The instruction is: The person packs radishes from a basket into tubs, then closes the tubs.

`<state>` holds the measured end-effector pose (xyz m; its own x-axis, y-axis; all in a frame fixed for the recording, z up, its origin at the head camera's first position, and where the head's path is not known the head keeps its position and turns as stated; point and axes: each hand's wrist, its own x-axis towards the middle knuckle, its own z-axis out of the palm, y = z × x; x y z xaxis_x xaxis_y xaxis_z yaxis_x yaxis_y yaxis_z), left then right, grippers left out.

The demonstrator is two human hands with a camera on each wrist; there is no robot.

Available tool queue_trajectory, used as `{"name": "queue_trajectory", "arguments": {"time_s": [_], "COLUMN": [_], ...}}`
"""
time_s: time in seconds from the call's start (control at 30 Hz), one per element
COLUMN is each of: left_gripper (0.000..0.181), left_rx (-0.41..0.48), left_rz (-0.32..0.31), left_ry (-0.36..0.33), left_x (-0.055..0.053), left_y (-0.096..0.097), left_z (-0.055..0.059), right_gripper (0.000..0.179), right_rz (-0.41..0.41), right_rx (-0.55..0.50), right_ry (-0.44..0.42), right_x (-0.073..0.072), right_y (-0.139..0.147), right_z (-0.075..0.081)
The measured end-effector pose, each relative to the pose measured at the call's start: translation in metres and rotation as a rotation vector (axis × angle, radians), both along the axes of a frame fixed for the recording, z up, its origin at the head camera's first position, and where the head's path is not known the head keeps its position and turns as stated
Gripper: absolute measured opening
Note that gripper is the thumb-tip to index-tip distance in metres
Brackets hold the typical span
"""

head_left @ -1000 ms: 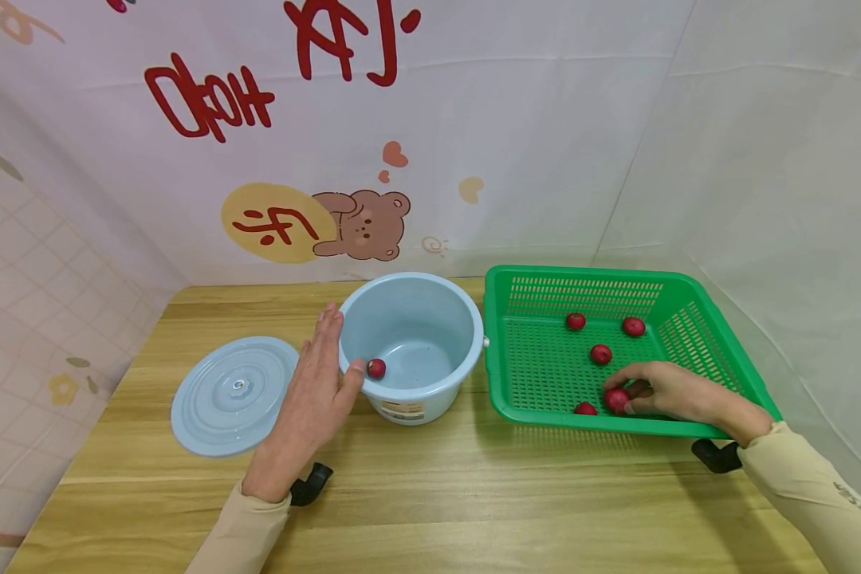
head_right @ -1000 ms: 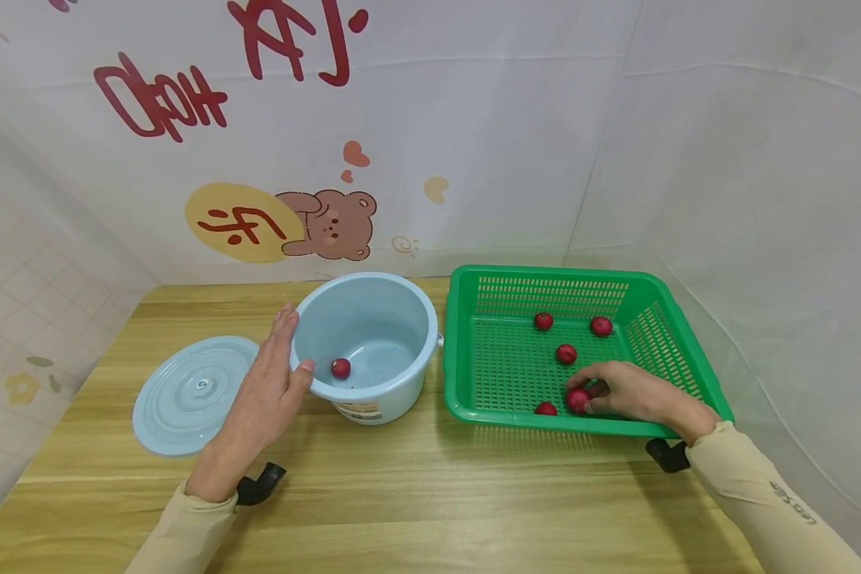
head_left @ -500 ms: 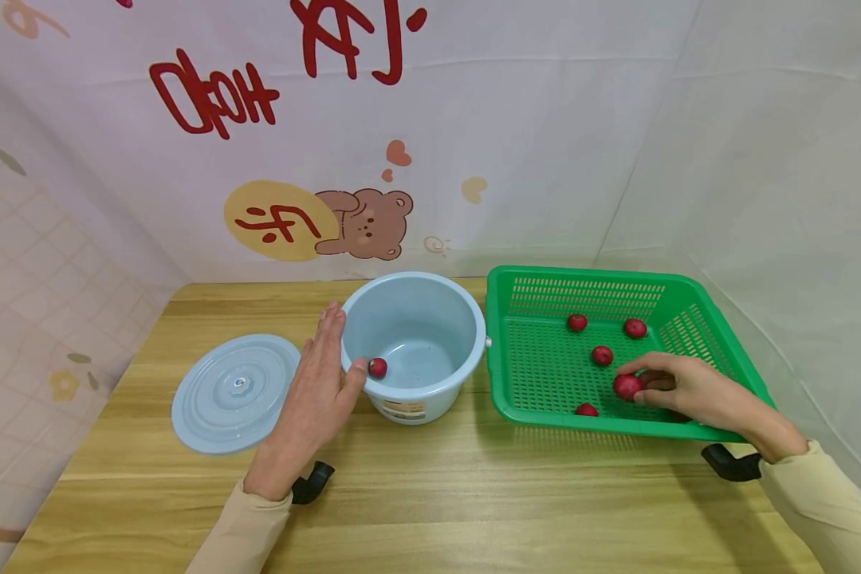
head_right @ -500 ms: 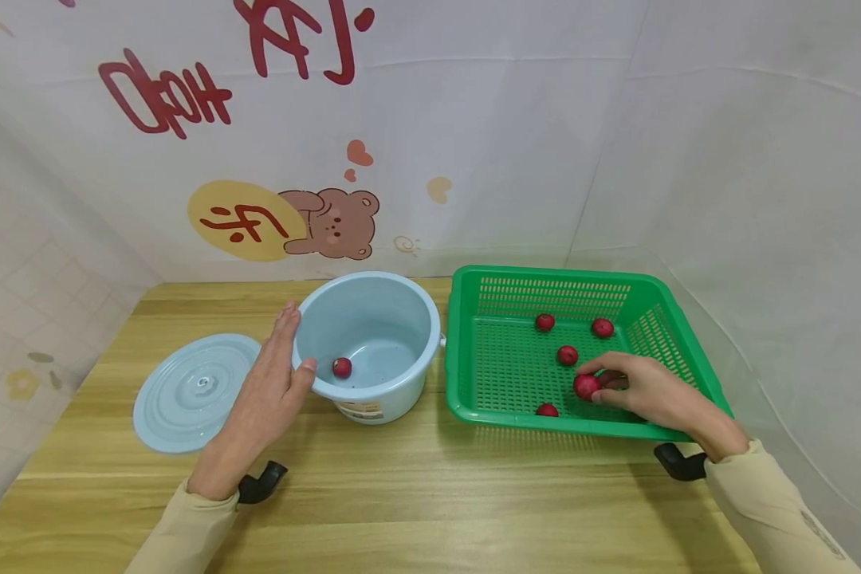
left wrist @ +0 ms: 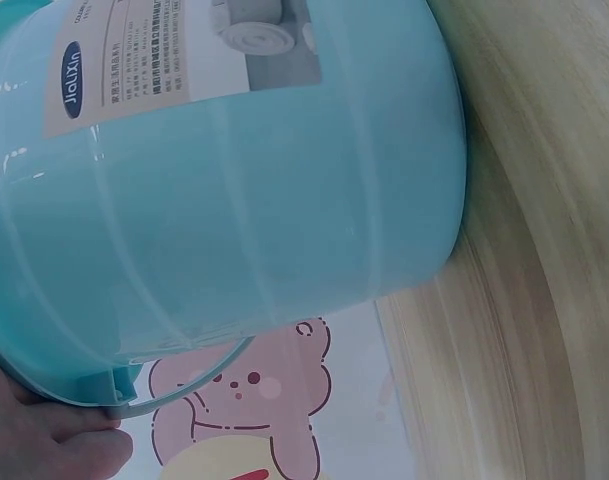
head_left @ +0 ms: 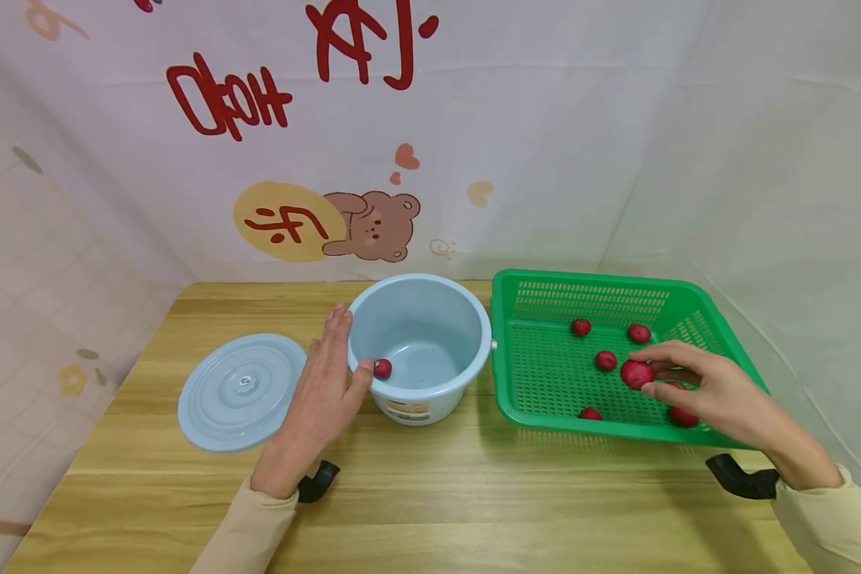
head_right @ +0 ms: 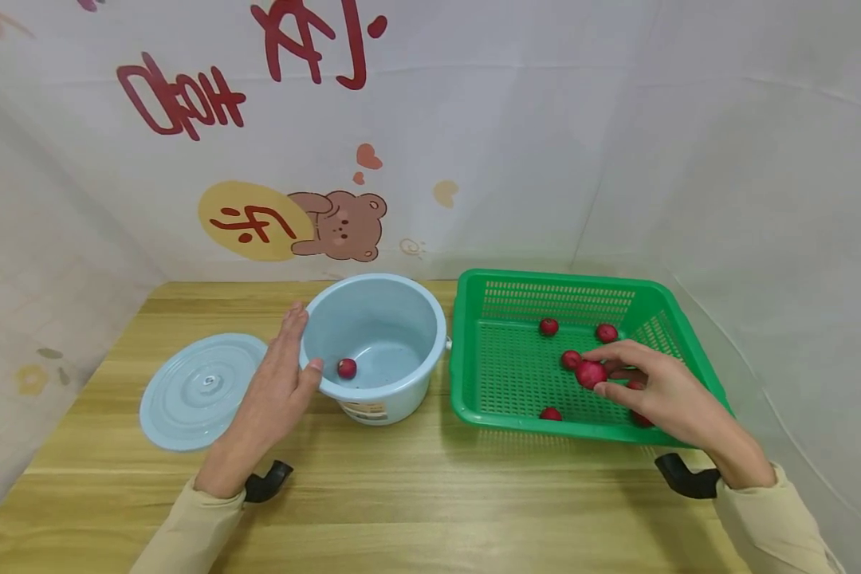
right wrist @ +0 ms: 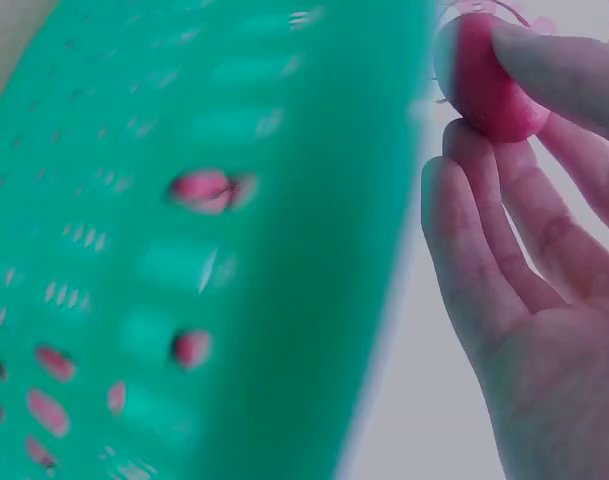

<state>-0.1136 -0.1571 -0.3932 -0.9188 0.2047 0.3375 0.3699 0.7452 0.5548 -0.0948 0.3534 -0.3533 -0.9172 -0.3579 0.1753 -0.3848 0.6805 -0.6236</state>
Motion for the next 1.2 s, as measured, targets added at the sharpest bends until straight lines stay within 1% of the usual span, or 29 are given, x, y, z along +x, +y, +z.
{"name": "queue_trajectory", "arguments": {"time_s": [0.17, 0.33, 0.43, 0.5, 0.53, 0.77, 0.83, 0.93, 1.0, 1.2], "left_gripper": [0.073, 0.073, 0.074, 0.074, 0.074, 0.073, 0.074, 0.073, 0.073, 0.073], "left_rx": [-0.003, -0.019, -0.019, -0.02, -0.02, -0.019, -0.017, -0.014, -0.013, -0.018], "left_rz": [0.005, 0.006, 0.007, 0.01, 0.012, 0.026, 0.029, 0.03, 0.031, 0.036], "left_ry": [-0.005, -0.011, -0.012, -0.011, -0.01, 0.005, 0.004, 0.003, 0.002, -0.001], "left_x": [0.001, 0.001, 0.002, 0.002, 0.002, 0.002, 0.002, 0.003, 0.003, 0.005], "left_y": [-0.001, 0.0, 0.0, 0.001, 0.001, 0.002, 0.002, 0.003, 0.003, 0.002], "left_z": [0.002, 0.002, 0.002, 0.002, 0.002, 0.002, 0.002, 0.003, 0.003, 0.002], "right_gripper": [0.043, 0.043, 0.045, 0.047, 0.048, 0.05, 0.051, 0.05, 0.049, 0.048], "right_rz": [-0.016, -0.036, -0.021, 0.006, 0.033, 0.13, 0.19, 0.268, 0.297, 0.323], "right_rx": [-0.098, -0.135, -0.162, -0.201, -0.242, -0.466, -0.542, -0.623, -0.643, -0.659], "right_ry": [0.038, 0.059, 0.084, 0.098, 0.105, 0.123, 0.143, 0.165, 0.182, 0.199], "right_x": [0.003, 0.006, 0.008, 0.008, 0.008, 0.003, 0.001, -0.003, -0.005, -0.009], "right_y": [-0.012, -0.024, -0.034, -0.042, -0.046, -0.075, -0.083, -0.095, -0.104, -0.129], "right_z": [0.008, 0.018, 0.024, 0.028, 0.03, 0.037, 0.038, 0.039, 0.04, 0.044]}}
